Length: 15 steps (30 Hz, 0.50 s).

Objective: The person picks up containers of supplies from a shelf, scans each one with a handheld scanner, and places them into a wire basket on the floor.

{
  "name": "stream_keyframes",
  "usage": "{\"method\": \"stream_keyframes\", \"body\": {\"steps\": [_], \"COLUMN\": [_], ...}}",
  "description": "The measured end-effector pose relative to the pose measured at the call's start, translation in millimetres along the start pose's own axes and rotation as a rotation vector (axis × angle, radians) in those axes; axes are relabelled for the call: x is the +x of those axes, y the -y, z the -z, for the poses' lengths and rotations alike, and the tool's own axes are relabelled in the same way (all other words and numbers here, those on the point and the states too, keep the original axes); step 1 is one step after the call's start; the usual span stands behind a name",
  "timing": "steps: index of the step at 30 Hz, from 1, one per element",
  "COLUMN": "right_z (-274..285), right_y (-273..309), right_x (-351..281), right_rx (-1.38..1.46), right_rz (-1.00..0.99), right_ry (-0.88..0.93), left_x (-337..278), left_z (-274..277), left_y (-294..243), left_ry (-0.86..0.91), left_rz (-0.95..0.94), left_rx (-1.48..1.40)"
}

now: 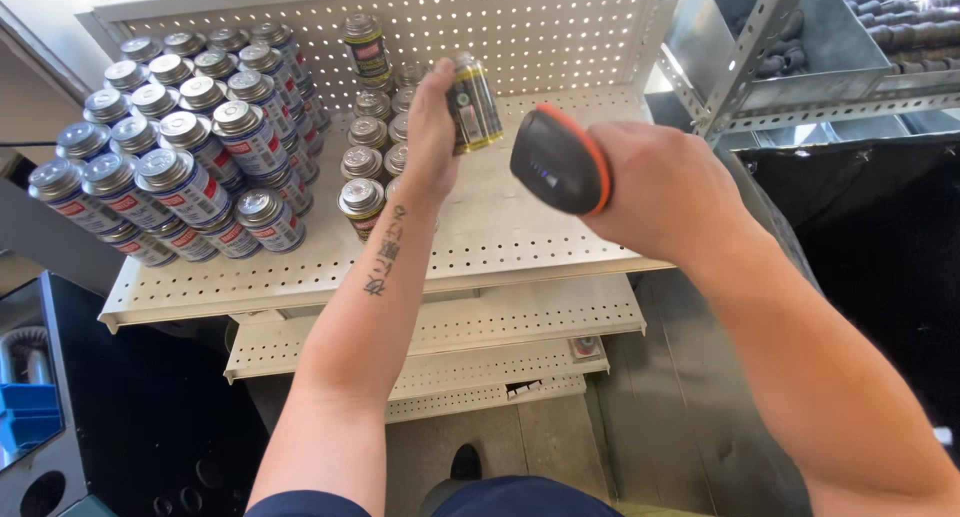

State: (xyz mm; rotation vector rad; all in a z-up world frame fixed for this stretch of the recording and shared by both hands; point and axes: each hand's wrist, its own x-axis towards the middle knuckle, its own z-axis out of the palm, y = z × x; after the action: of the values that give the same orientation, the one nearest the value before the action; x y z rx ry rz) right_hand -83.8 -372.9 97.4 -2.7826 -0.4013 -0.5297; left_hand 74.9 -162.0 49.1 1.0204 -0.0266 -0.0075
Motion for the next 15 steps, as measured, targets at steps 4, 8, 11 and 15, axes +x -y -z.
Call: {"method": "stream_keyframes", "body": {"steps": [4,8,11,15], "right_z": [5.1,7.7,9.6,11.6], "right_y": [4.1,-7.0,-8.3,-4.1], "right_x": [-18.2,-32.1,-37.7,-41.4], "right_rx": [-0.345,-0.407,-0.437,-0.407], "right_rz": [0.076,0.119,0.081,0.086], "right_ry": [0.002,-0.051,-0.017,-0.020], "left_x": [6.4,-4.0,-15.6,-24.6], "left_z": [5.5,0.5,-2.4,-0.3], "left_y": [27.8,27.3,19.3,14.4], "left_ry": [0.105,0.159,0.125,0.149], "left_rz": [-0.135,-0.130,-0.114,-0.108], "left_rx": [0.257,0.217,0.225,0.209]}}
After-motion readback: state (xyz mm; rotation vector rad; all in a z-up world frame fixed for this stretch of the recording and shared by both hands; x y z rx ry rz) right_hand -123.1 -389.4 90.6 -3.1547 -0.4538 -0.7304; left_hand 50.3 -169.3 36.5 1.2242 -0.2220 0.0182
